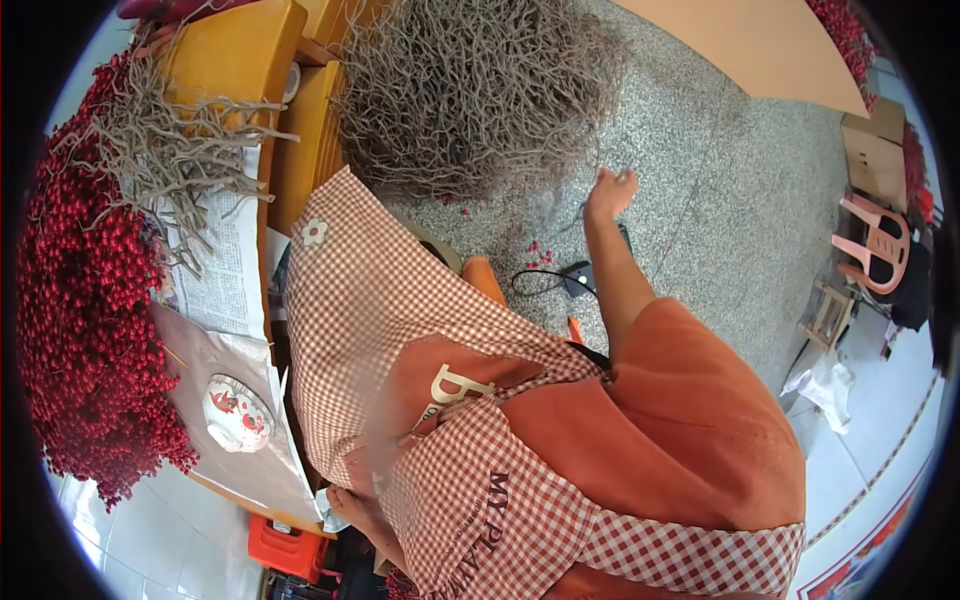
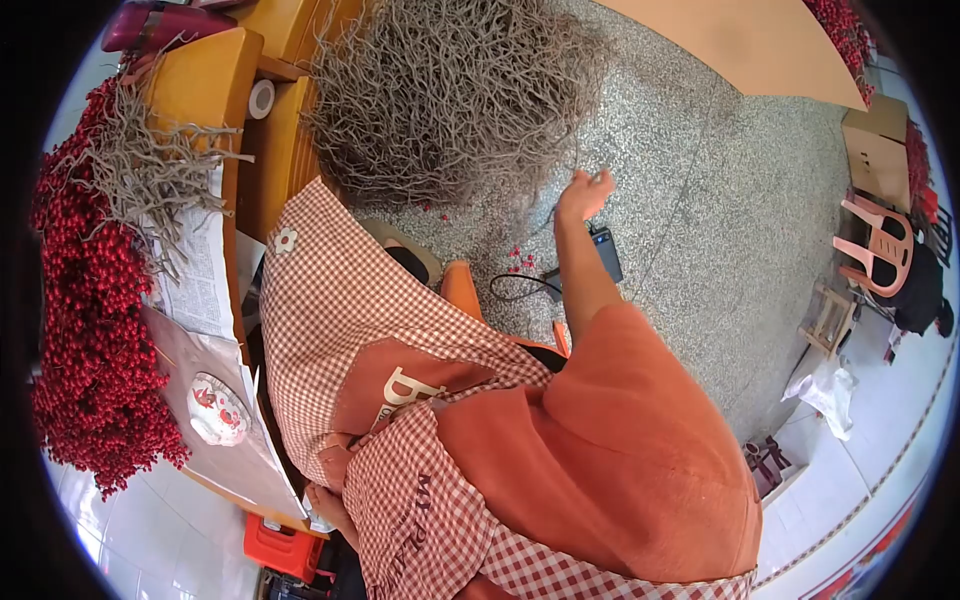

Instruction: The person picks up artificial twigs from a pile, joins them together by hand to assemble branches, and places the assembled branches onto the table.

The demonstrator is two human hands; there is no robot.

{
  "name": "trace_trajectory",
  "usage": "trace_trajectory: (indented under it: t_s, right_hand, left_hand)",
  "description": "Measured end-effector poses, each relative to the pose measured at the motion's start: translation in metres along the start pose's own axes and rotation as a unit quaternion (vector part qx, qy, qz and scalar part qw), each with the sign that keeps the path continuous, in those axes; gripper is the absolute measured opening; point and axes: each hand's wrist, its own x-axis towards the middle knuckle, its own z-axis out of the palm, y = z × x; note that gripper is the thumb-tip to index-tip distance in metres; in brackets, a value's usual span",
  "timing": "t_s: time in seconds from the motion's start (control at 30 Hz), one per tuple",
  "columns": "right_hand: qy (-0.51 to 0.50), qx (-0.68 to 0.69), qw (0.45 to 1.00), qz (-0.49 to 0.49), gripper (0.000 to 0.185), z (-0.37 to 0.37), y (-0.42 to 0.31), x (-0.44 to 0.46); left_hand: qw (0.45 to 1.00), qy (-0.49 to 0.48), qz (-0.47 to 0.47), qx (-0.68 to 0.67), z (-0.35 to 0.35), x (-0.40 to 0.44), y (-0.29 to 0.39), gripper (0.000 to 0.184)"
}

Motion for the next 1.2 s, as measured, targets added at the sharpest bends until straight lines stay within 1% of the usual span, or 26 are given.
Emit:
trace_trajectory:
  t_s: [0.03, 0.07, 0.13, 0.17, 0.2, 0.23, 0.27, 0.3, 0.37, 0.43, 0.47, 0.5, 0.57, 0.6, 0.67, 0.7, 0.73, 0.77, 0.83, 0.87, 0.9, 0.97, 1.03, 1.1, 1.13, 1.2]
  right_hand:
    - [-0.021, -0.108, 0.980, -0.168, 0.065, -0.001, -0.038, -0.018]
    - [-0.042, -0.211, 0.920, -0.328, 0.066, 0.002, -0.083, -0.044]
    - [-0.300, -0.268, 0.896, -0.187, 0.069, 0.021, -0.151, -0.089]
    - [-0.298, -0.266, 0.897, -0.189, 0.069, 0.031, -0.140, -0.091]
    - [-0.315, -0.399, 0.779, -0.366, 0.072, 0.044, -0.120, -0.087]
    - [-0.313, -0.506, 0.612, -0.521, 0.075, 0.054, -0.102, -0.085]
    - [-0.315, -0.503, 0.611, -0.524, 0.075, 0.061, -0.086, -0.086]
    - [-0.274, -0.562, 0.561, -0.542, 0.072, 0.067, -0.073, -0.091]
    - [-0.237, -0.613, 0.508, -0.557, 0.068, 0.082, -0.050, -0.092]
    - [-0.204, -0.724, 0.512, -0.414, 0.060, 0.101, -0.037, -0.091]
    - [-0.166, -0.704, 0.535, -0.435, 0.041, 0.102, -0.026, -0.088]
    - [-0.169, -0.702, 0.536, -0.437, 0.041, 0.103, -0.029, -0.089]
    - [-0.244, -0.716, 0.455, -0.470, 0.022, 0.100, -0.041, -0.085]
    - [-0.250, -0.673, 0.485, -0.500, 0.012, 0.096, -0.040, -0.077]
    - [-0.261, -0.664, 0.505, -0.486, 0.013, 0.080, -0.057, -0.064]
    - [-0.276, -0.651, 0.528, -0.470, 0.014, 0.072, -0.067, -0.060]
    - [-0.288, -0.665, 0.524, -0.448, 0.022, 0.065, -0.089, -0.061]
    - [-0.286, -0.663, 0.525, -0.450, 0.022, 0.057, -0.106, -0.062]
    - [-0.308, -0.617, 0.653, -0.314, 0.031, 0.040, -0.135, -0.054]
    - [-0.365, -0.541, 0.696, -0.301, 0.036, 0.034, -0.137, -0.034]
    - [-0.363, -0.537, 0.698, -0.305, 0.036, 0.032, -0.148, -0.037]
    - [-0.377, -0.548, 0.696, -0.272, 0.035, 0.026, -0.172, -0.046]
    - [-0.377, -0.519, 0.704, -0.304, 0.034, 0.012, -0.182, -0.048]
    - [-0.271, -0.587, 0.675, -0.356, 0.032, 0.000, -0.191, -0.052]
    - [-0.295, -0.476, 0.741, -0.372, 0.033, -0.008, -0.193, -0.042]
    - [-0.278, -0.246, 0.879, -0.298, 0.029, -0.023, -0.202, -0.035]
  left_hand:
    - [1.000, -0.007, 0.021, 0.022, -0.001, 0.002, -0.005, 0.027]
    - [0.999, -0.021, 0.001, 0.035, -0.001, 0.006, -0.014, 0.030]
    - [0.996, -0.007, 0.049, 0.072, -0.001, 0.007, -0.013, 0.030]
    - [0.994, 0.003, 0.073, 0.087, 0.001, 0.009, -0.012, 0.031]
    - [0.990, 0.014, 0.095, 0.102, 0.002, 0.010, -0.009, 0.031]
    - [0.997, 0.007, 0.043, 0.067, 0.001, 0.011, -0.005, 0.032]
    - [0.999, 0.006, 0.014, 0.049, 0.002, 0.010, -0.004, 0.033]
    - [0.999, 0.006, -0.015, 0.031, 0.003, 0.009, -0.003, 0.034]
    - [1.000, 0.019, 0.009, 0.018, 0.003, 0.005, -0.008, 0.033]
    - [0.999, 0.034, 0.034, 0.011, 0.004, 0.001, -0.016, 0.032]
    - [0.999, 0.014, 0.032, 0.019, 0.002, 0.000, -0.020, 0.031]
    - [1.000, 0.008, 0.024, 0.015, 0.002, -0.001, -0.020, 0.032]
    - [1.000, -0.005, 0.006, 0.008, 0.002, -0.003, -0.023, 0.033]
    - [0.998, 0.014, 0.044, 0.047, 0.003, -0.004, -0.009, 0.034]
    - [0.975, 0.021, 0.140, 0.173, 0.002, -0.004, 0.003, 0.038]
    - [0.975, 0.025, 0.140, 0.169, 0.004, -0.004, 0.004, 0.038]
    - [0.978, 0.034, 0.129, 0.159, 0.006, -0.004, 0.005, 0.038]
    - [0.980, 0.042, 0.120, 0.151, 0.006, -0.004, 0.005, 0.039]
    - [0.987, 0.039, 0.095, 0.127, 0.006, -0.004, 0.005, 0.038]
    - [0.991, 0.032, 0.068, 0.106, 0.007, -0.005, 0.006, 0.036]
    - [0.995, 0.026, 0.042, 0.085, 0.007, -0.005, 0.008, 0.035]
    - [0.994, 0.040, 0.059, 0.088, 0.007, -0.008, 0.013, 0.034]
    - [0.992, 0.055, 0.073, 0.090, 0.009, -0.012, 0.015, 0.033]
    - [0.994, 0.073, 0.048, 0.071, 0.011, -0.015, 0.014, 0.033]
    - [0.994, 0.079, 0.048, 0.066, 0.013, -0.016, 0.015, 0.033]
    - [0.993, 0.091, -0.041, -0.058, 0.015, -0.018, 0.013, 0.037]
